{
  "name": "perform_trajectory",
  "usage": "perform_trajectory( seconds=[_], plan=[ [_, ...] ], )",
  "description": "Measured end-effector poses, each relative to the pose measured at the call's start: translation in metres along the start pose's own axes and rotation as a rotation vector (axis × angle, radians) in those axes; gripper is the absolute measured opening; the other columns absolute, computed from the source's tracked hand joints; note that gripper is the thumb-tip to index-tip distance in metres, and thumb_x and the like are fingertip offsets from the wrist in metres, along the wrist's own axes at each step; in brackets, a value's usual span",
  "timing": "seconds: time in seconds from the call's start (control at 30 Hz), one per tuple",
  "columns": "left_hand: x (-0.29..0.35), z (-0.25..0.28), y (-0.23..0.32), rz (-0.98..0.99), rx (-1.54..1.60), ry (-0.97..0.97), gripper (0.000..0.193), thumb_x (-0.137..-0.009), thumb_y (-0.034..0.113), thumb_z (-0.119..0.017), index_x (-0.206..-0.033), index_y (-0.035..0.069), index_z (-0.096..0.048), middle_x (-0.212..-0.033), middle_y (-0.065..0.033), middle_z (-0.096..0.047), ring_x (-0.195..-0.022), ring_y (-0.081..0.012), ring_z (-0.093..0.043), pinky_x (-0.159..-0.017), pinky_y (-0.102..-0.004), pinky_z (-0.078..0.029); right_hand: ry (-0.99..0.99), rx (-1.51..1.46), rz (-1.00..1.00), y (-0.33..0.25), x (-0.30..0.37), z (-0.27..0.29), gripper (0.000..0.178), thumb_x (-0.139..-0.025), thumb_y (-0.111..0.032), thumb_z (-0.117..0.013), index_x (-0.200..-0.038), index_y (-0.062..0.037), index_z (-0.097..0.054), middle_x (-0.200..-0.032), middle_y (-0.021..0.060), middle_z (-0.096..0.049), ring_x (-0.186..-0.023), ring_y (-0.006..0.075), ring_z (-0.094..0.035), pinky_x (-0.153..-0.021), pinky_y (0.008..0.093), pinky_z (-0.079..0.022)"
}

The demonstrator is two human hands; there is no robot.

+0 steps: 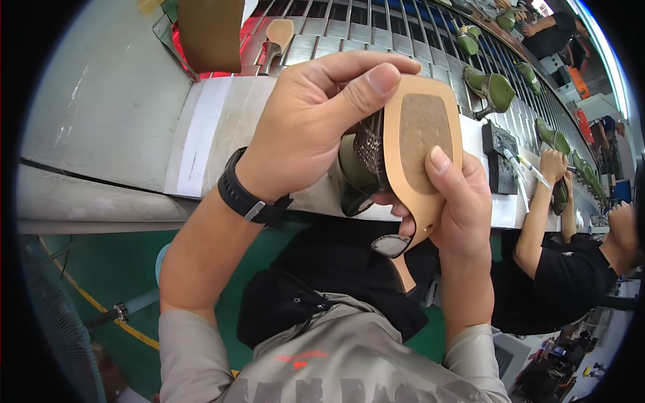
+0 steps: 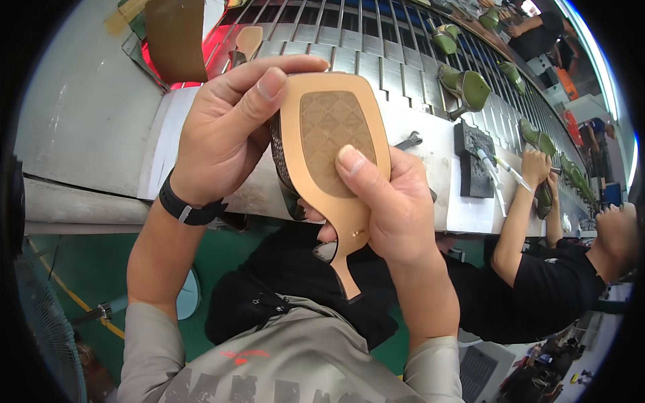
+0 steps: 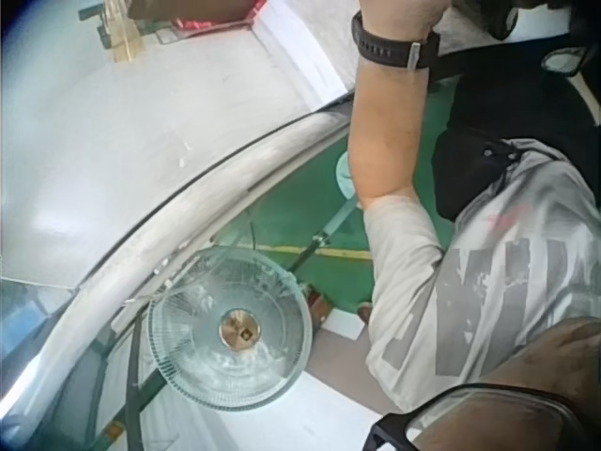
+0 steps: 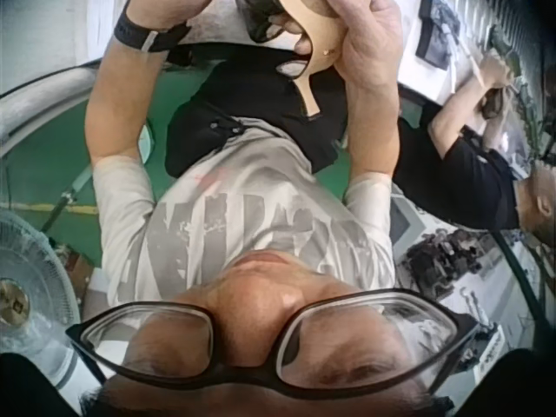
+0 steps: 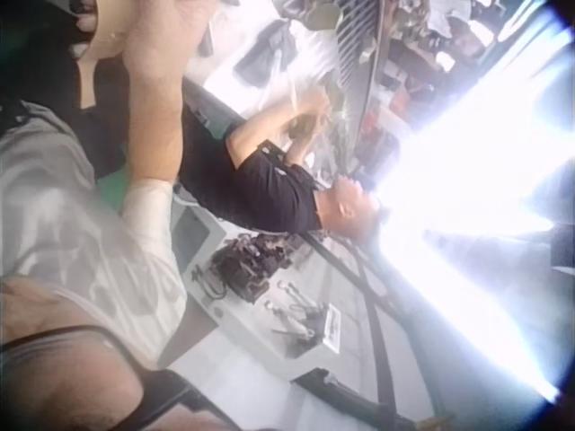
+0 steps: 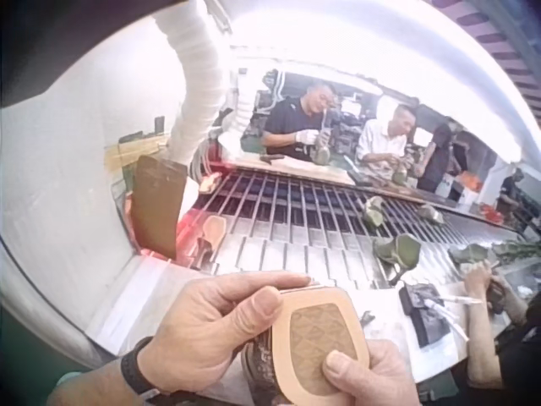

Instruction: The person attaches soles and heels onto lasted shoe uppers by hand, hammers along the edges using a hammer, and places the assembled shoes onto a conveyor.

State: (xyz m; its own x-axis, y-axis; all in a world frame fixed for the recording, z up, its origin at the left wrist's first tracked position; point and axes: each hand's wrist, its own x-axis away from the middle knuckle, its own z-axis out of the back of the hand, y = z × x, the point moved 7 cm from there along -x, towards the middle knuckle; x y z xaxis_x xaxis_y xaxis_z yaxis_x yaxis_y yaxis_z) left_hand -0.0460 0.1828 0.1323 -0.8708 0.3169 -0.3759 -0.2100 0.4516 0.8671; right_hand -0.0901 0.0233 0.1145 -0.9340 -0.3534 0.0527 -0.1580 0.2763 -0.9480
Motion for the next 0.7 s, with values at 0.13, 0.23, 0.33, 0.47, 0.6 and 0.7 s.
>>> perform_trajectory(
  seconds=[0.13, 0.23, 0.33, 0.47, 0.6, 0.7],
  plan=[
    [-0.004, 0.001, -0.004, -0.001, 0.007, -0.015, 0.045, -0.108, 0.024, -0.061, -0.142, -0.005, -0.058, -0.126, -0.0144, -0.071, -0.116, -0.0177, -0.068, -0.101, -0.0325, -0.055, 0.015, 0.012, 0.045, 0.000, -0.011, 0.008, 0.043, -0.107, -0.029, -0.058, -0.119, 0.0120, -0.064, -0.089, 0.0194, -0.074, -0.067, 0.0197, -0.074, -0.049, 0.0265, -0.061],
    [-0.004, -0.001, -0.006, -0.003, 0.001, -0.048, 0.048, -0.106, 0.017, -0.063, -0.147, -0.005, -0.052, -0.129, -0.0153, -0.069, -0.119, -0.0183, -0.066, -0.104, -0.0327, -0.053, 0.037, 0.020, 0.040, 0.000, -0.013, 0.013, 0.043, -0.107, -0.029, -0.058, -0.119, 0.0116, -0.064, -0.089, 0.0191, -0.074, -0.068, 0.0203, -0.075, -0.050, 0.0263, -0.061],
    [0.001, -0.006, 0.000, -0.031, -0.038, -0.087, 0.058, -0.100, 0.012, -0.066, -0.151, -0.005, -0.046, -0.133, -0.0166, -0.066, -0.124, -0.0198, -0.063, -0.107, -0.0338, -0.050, 0.044, 0.033, 0.037, -0.002, -0.012, 0.014, 0.043, -0.106, -0.029, -0.058, -0.120, 0.0115, -0.064, -0.089, 0.0185, -0.074, -0.067, 0.0191, -0.074, -0.050, 0.0263, -0.061],
    [0.015, -0.013, 0.003, 0.008, -0.080, -0.064, 0.067, -0.094, 0.011, -0.068, -0.153, -0.005, -0.042, -0.136, -0.0170, -0.063, -0.126, -0.0203, -0.060, -0.108, -0.0356, -0.047, 0.095, 0.152, -0.005, -0.002, -0.001, 0.007, 0.044, -0.105, -0.030, -0.059, -0.119, 0.0115, -0.064, -0.087, 0.0175, -0.073, -0.065, 0.0170, -0.071, -0.052, 0.0268, -0.060],
    [0.047, -0.011, 0.014, -0.021, -0.233, -0.016, 0.055, -0.104, 0.026, -0.064, -0.145, -0.006, -0.047, -0.136, -0.0235, -0.064, -0.120, -0.0240, -0.066, -0.104, -0.0369, -0.052, 0.049, 0.108, 0.012, 0.010, 0.031, -0.018, 0.041, -0.109, -0.027, -0.052, -0.114, 0.0112, -0.066, -0.087, 0.0165, -0.074, -0.066, 0.0178, -0.072, -0.059, 0.0293, -0.060],
    [0.072, -0.019, 0.025, -0.069, -0.272, 0.088, 0.044, -0.109, 0.034, -0.058, -0.127, -0.006, -0.054, -0.128, -0.0363, -0.066, -0.115, -0.0329, -0.070, -0.100, -0.0432, -0.057, -0.086, 0.386, 0.114, 0.014, 0.048, -0.032, 0.036, -0.110, -0.024, -0.054, -0.108, 0.0085, -0.069, -0.076, 0.0094, -0.074, -0.061, 0.0132, -0.069, -0.056, 0.0288, -0.055]
  ],
)
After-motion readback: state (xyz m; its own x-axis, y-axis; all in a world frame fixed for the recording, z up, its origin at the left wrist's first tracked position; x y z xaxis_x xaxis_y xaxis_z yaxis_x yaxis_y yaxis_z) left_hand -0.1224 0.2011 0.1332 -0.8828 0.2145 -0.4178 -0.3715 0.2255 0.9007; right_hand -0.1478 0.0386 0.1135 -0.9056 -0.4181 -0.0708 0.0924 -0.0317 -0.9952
